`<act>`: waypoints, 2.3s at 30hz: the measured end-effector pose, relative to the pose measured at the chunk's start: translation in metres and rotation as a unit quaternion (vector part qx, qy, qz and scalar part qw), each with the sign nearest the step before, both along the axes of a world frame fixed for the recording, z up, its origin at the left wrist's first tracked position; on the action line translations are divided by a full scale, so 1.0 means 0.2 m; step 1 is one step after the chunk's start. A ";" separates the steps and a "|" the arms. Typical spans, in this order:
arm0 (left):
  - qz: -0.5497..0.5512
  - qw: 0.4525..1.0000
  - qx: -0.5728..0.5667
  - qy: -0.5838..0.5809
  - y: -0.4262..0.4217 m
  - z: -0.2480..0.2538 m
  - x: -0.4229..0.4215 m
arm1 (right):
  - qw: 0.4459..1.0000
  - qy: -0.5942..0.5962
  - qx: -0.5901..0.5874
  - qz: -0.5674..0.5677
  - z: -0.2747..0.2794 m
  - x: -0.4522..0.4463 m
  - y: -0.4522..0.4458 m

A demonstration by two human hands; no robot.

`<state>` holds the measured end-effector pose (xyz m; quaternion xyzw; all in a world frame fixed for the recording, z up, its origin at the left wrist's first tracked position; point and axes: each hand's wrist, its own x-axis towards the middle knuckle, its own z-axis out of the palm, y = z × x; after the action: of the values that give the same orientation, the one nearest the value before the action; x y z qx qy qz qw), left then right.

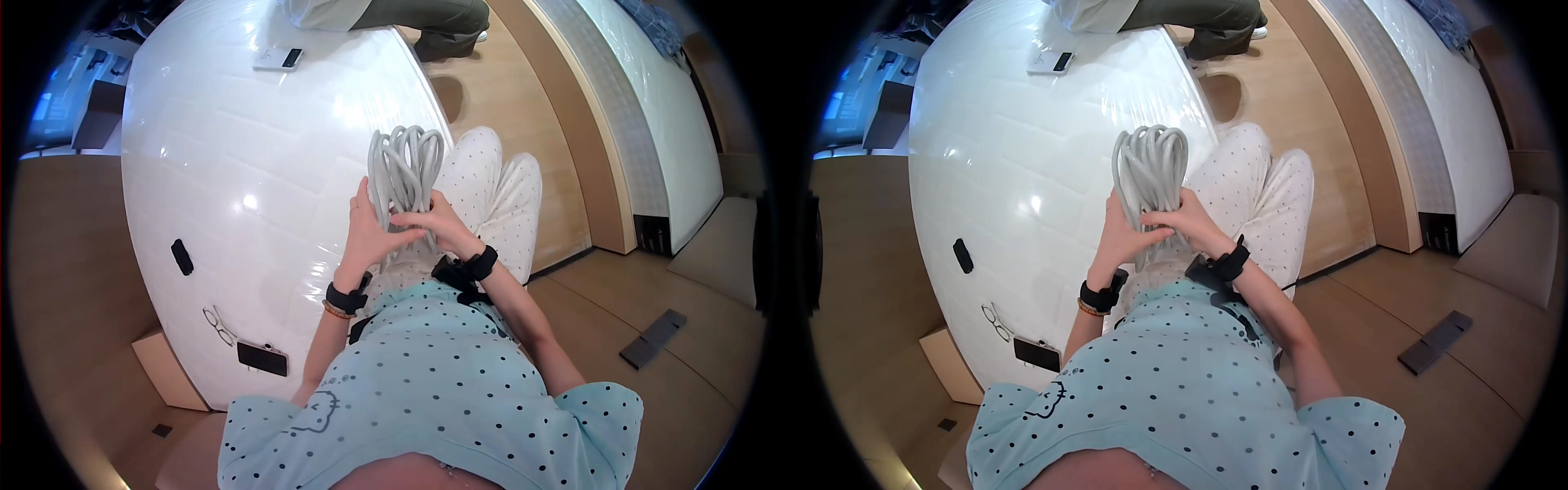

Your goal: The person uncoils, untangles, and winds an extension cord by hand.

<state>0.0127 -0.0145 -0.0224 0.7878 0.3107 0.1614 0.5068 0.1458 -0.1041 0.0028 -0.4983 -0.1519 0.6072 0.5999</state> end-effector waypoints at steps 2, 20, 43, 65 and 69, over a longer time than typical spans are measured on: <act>0.012 0.999 0.031 0.042 0.00 0.02 -0.01 | 1.000 0.014 -0.006 0.019 -0.01 -0.01 0.01; 0.166 0.958 -0.233 0.012 0.16 -0.03 -0.20 | 0.995 -0.035 -0.030 0.087 -0.10 -0.05 0.23; 0.279 0.898 -0.340 0.023 0.33 -0.34 -0.19 | 0.945 -0.267 -0.092 0.168 -0.38 -0.15 0.45; 0.202 0.968 0.143 0.036 0.26 -0.02 -0.23 | 0.976 -0.197 0.095 -0.018 -0.24 -0.05 0.32; 0.087 0.972 0.207 0.070 0.16 -0.06 -0.12 | 0.968 -0.236 0.074 -0.039 -0.24 -0.02 0.30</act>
<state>-0.0111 0.0184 -0.0342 0.8549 0.3727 0.2103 0.2934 0.1415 -0.0442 -0.0459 -0.5873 -0.3143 0.4356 0.6054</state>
